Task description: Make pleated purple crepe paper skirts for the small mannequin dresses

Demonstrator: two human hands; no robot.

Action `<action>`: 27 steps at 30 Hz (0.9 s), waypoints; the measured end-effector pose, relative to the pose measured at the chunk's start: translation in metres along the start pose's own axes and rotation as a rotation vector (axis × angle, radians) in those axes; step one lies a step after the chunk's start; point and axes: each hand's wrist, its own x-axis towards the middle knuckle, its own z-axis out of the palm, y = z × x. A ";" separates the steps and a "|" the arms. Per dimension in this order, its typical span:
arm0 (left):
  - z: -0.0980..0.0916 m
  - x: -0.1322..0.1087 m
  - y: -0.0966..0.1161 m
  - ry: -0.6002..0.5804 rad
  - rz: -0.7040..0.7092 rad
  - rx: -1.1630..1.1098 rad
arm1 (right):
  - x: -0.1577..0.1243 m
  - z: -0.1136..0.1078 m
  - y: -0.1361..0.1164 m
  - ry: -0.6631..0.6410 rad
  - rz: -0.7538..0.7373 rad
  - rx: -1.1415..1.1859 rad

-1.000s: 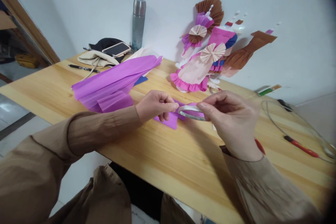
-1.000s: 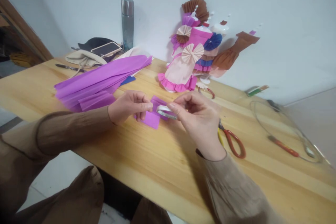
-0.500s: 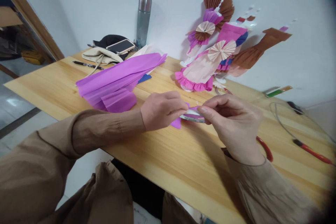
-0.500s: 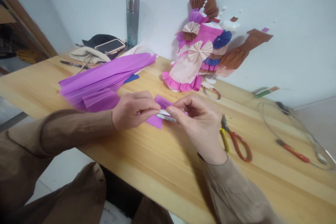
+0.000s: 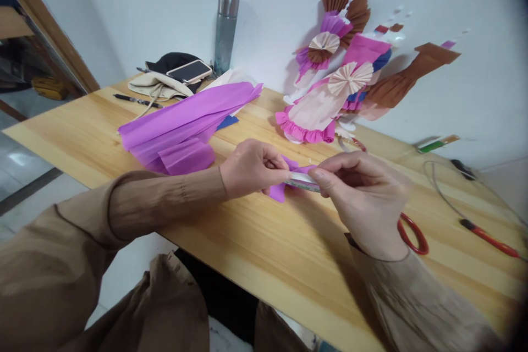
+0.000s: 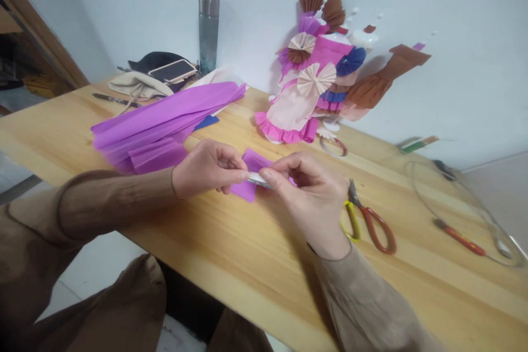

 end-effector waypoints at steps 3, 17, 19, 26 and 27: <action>-0.004 0.003 -0.002 -0.087 -0.088 -0.042 | -0.001 -0.001 -0.001 0.003 -0.026 -0.028; -0.015 0.008 -0.004 -0.413 -0.010 -0.192 | 0.007 -0.003 0.003 -0.088 0.054 0.511; -0.019 0.010 -0.004 -0.382 0.036 -0.210 | 0.015 -0.009 0.001 -0.089 0.029 0.568; -0.033 0.016 -0.004 -0.267 0.148 -0.356 | 0.036 -0.035 0.034 -0.080 0.182 0.229; -0.035 0.018 -0.005 -0.261 0.145 -0.368 | 0.037 -0.037 0.044 -0.128 0.227 0.205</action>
